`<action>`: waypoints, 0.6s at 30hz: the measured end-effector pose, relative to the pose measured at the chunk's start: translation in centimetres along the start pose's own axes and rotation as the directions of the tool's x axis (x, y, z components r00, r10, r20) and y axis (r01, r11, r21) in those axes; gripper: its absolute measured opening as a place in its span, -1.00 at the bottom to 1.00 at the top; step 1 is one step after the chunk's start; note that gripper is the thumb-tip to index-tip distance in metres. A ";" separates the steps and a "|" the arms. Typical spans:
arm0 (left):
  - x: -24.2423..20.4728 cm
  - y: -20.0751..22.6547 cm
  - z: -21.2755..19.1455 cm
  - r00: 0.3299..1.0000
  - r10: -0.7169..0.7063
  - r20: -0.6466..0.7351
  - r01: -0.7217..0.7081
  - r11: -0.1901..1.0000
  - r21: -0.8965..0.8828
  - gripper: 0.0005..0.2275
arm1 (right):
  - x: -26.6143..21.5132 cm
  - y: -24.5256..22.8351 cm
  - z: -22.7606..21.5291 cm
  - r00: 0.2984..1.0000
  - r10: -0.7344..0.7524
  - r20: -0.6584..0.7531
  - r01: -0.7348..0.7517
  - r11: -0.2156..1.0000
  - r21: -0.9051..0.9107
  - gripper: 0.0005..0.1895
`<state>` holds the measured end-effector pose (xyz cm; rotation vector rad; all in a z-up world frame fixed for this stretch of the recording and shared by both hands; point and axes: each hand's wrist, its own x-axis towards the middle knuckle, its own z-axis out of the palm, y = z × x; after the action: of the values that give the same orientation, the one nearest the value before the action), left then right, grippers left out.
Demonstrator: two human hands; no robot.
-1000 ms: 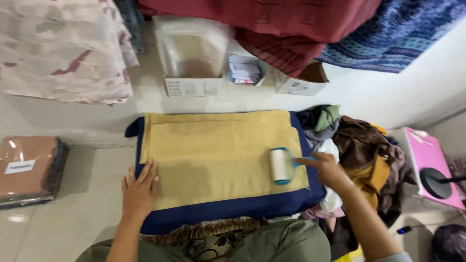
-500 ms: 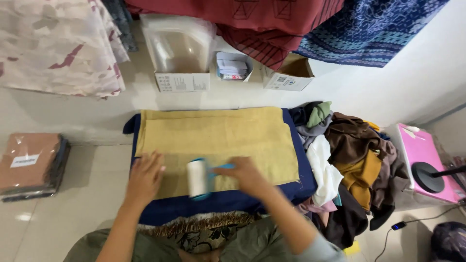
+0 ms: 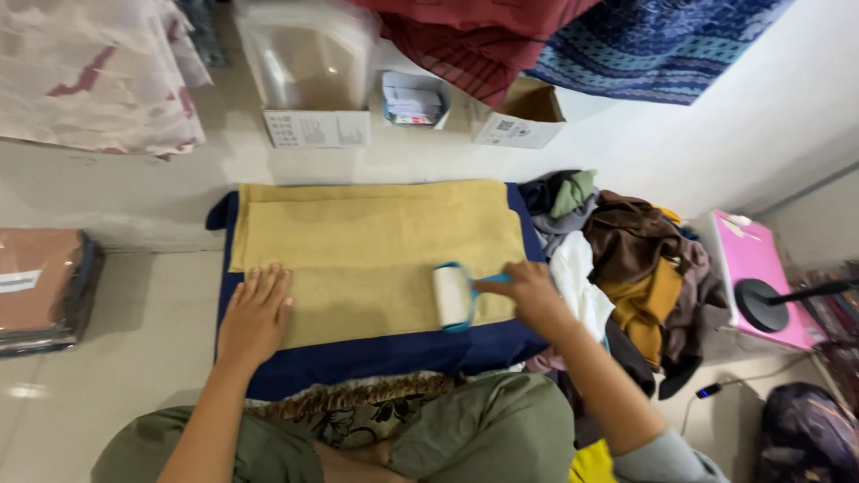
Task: Using a lint roller to clean a yellow cloth and then folding it neatly.
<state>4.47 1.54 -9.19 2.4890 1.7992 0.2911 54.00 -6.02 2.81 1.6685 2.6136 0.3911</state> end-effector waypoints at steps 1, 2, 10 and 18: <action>0.1 -0.1 0.2 1.000 -0.014 0.011 0.014 1.000 0.002 -0.51 | -1.5 2.1 0.9 0.998 0.052 0.038 -0.051 0.999 -0.018 -0.22; 0.2 -0.2 0.4 0.999 -0.027 0.021 0.027 1.000 0.005 -0.50 | -3.1 4.1 1.7 0.992 0.105 0.075 -0.102 0.994 -0.038 -0.22; 0.2 -0.5 1.1 0.997 -0.019 0.069 0.018 1.000 0.007 -0.48 | -9.7 8.1 -4.0 0.876 0.375 0.305 -0.337 0.926 -0.171 -0.19; 0.3 -0.4 2.3 0.940 0.100 -0.327 -0.097 0.995 0.026 -0.45 | -2.6 5.3 -13.1 0.799 0.598 -0.062 -0.297 0.481 0.825 -0.40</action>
<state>4.60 2.09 -11.50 2.6710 1.7827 0.7462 57.91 -8.88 16.30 2.8382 2.6868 -0.7085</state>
